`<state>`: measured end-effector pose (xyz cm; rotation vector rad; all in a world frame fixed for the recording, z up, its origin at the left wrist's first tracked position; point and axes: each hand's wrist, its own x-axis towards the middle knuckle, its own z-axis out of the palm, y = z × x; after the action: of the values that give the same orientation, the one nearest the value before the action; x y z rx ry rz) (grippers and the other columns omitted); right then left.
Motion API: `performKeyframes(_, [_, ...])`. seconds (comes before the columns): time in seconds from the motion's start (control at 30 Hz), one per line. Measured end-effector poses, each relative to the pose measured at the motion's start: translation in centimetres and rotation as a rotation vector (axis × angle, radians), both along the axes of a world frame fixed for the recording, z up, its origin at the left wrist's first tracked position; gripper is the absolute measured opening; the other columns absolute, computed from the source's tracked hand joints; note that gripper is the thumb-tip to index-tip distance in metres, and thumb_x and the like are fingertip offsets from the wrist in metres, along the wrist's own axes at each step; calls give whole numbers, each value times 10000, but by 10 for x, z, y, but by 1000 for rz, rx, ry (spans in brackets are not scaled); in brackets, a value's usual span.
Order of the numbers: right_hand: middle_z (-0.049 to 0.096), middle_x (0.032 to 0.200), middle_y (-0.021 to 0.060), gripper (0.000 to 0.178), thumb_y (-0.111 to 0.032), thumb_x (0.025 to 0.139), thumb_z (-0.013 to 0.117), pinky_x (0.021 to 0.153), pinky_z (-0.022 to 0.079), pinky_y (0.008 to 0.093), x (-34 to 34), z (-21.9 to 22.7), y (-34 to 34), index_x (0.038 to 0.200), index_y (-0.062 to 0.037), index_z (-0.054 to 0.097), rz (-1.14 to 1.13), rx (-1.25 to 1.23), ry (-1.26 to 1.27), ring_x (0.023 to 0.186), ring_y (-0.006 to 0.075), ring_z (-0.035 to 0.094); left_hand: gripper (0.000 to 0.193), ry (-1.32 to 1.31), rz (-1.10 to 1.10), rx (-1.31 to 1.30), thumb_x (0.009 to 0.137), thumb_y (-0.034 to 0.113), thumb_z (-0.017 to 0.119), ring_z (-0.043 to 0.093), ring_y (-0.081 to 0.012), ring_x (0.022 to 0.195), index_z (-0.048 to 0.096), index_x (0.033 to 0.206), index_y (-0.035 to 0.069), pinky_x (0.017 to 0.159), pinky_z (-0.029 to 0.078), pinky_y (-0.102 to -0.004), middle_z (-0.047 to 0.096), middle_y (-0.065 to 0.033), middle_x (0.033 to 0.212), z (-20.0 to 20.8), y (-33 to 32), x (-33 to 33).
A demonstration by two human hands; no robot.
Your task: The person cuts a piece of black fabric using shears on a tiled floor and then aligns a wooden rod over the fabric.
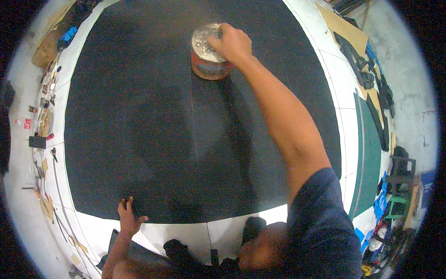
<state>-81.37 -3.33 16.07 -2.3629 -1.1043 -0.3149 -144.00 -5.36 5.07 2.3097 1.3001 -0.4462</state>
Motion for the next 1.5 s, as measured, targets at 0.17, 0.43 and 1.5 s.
performKeyframes(0.17, [694,1015,217,586,-554,774,658,842,527,491,15,-16,36,1095,-64,681,9,-97,60,968,386,667,1075,-2,25,-49,610,318,901,255,-488,1362,301,1474,101,1100,305,-533,230,-332,1463,1,-1,1])
performKeyframes(0.43, [692,1046,203,664,-601,776,661,866,518,498,28,-18,5,1144,-49,654,134,-213,174,1018,371,654,1038,-29,-55,-22,623,284,894,278,-486,1350,322,1470,100,1099,311,-518,242,-335,1463,-3,3,4])
performKeyframes(1.5, [694,783,190,532,-526,843,687,664,533,393,-209,-144,-530,872,5,669,-842,-196,768,718,318,695,461,-23,-504,70,855,156,694,501,-343,1275,587,1300,102,1052,432,-430,490,-164,1411,15,7,20])
